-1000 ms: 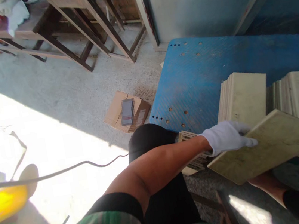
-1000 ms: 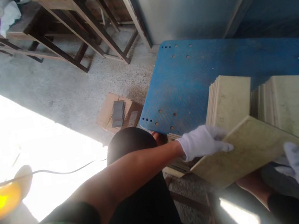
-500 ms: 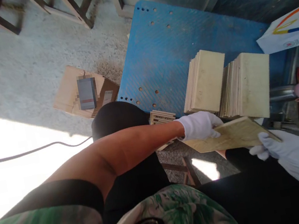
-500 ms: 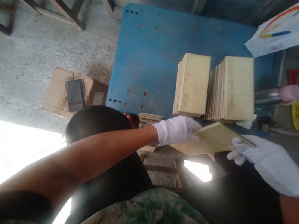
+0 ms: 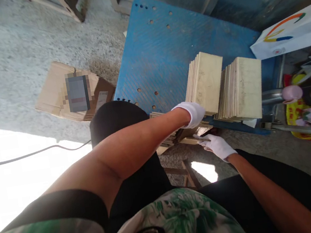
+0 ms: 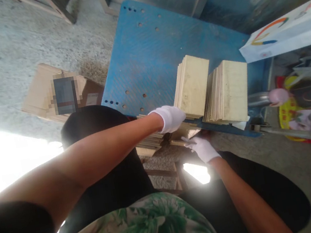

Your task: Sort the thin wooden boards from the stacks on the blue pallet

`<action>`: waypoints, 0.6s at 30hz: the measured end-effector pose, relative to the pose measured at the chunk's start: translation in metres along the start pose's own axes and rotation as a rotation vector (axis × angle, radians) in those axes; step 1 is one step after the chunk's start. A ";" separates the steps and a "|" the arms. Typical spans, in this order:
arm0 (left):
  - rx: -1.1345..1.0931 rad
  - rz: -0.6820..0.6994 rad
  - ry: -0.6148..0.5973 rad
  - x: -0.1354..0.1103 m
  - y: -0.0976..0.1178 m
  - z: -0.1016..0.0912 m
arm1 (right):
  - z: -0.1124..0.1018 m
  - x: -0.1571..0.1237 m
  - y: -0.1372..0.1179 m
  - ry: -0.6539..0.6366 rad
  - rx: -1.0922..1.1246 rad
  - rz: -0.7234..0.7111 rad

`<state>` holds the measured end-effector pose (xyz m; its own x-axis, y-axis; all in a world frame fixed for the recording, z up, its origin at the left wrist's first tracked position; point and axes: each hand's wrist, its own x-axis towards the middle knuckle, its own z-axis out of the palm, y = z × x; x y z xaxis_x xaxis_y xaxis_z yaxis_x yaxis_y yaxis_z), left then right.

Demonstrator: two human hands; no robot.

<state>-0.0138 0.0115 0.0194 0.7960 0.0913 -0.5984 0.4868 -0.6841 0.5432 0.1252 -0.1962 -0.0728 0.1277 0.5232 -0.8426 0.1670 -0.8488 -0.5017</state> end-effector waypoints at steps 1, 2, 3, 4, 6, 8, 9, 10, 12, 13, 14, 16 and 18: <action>0.040 0.020 -0.020 0.000 -0.001 0.000 | 0.002 0.006 0.004 0.009 0.024 0.023; 0.071 0.034 -0.043 -0.001 -0.002 0.000 | 0.003 0.011 0.007 0.024 0.039 0.043; 0.088 0.041 -0.058 -0.001 -0.002 0.000 | 0.003 0.015 0.009 0.042 0.045 0.059; 0.085 0.040 -0.057 -0.003 -0.003 0.000 | 0.003 0.018 0.011 0.054 0.042 0.067; 0.070 0.022 -0.049 -0.006 -0.003 -0.002 | 0.003 0.023 0.013 0.067 0.028 0.072; 0.057 0.000 -0.050 -0.010 -0.003 -0.005 | 0.003 0.028 0.015 0.069 0.011 0.074; 0.053 -0.006 -0.054 -0.012 -0.003 -0.006 | 0.003 0.030 0.017 0.067 0.002 0.073; 0.046 -0.011 -0.058 -0.013 -0.003 -0.007 | 0.003 0.032 0.018 0.064 -0.007 0.071; 0.020 -0.030 -0.055 -0.014 -0.003 -0.009 | 0.004 0.036 0.020 0.070 -0.025 0.064; 0.001 -0.044 -0.048 -0.013 -0.003 -0.010 | 0.005 0.037 0.022 0.078 -0.034 0.060; -0.021 -0.060 -0.041 -0.012 -0.004 -0.010 | 0.005 0.038 0.023 0.092 -0.044 0.057; -0.059 -0.093 -0.034 -0.010 -0.004 -0.010 | 0.003 0.037 0.023 0.126 -0.067 0.047; -0.075 -0.122 -0.033 -0.007 -0.004 -0.010 | 0.000 0.035 0.021 0.159 -0.087 0.027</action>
<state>-0.0181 0.0214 0.0275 0.7180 0.1458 -0.6806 0.6053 -0.6136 0.5071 0.1332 -0.1957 -0.1125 0.2847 0.5118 -0.8106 0.2441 -0.8564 -0.4550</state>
